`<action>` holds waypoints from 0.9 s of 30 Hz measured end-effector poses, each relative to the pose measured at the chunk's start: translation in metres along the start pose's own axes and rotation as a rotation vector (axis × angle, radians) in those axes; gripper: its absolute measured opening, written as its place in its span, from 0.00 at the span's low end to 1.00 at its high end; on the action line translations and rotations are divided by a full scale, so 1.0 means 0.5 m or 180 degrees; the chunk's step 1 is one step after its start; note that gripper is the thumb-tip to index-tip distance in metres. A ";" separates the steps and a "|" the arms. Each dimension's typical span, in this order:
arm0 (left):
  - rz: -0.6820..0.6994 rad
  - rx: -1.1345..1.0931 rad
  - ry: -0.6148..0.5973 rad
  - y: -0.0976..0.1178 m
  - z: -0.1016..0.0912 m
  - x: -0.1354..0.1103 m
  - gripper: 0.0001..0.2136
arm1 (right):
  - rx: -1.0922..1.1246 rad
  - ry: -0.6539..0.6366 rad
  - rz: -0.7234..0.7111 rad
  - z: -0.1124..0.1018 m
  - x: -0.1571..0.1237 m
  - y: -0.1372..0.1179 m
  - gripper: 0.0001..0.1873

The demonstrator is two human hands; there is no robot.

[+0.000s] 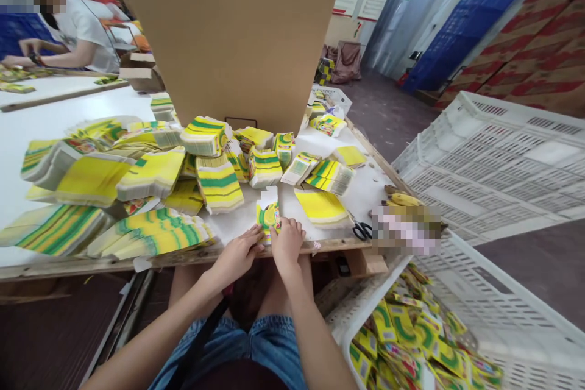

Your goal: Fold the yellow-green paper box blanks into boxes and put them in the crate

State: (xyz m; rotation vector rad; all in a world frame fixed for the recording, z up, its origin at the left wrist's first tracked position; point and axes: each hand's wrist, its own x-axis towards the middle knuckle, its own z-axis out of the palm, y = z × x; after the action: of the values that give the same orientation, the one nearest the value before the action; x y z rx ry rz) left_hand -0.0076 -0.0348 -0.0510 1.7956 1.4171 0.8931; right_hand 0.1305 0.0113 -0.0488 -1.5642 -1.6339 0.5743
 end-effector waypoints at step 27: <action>-0.0718 -0.3229 0.0115 0.077 -0.011 -0.061 0.19 | 0.2379 -0.0965 0.1019 -0.104 -0.146 -0.049 0.18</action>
State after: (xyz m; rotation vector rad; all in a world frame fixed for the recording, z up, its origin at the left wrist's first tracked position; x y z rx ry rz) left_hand 0.0026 -0.0713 -0.0192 0.8399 0.8752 1.2169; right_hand 0.1513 -0.0730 -0.0159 -1.1953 -1.1480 1.4585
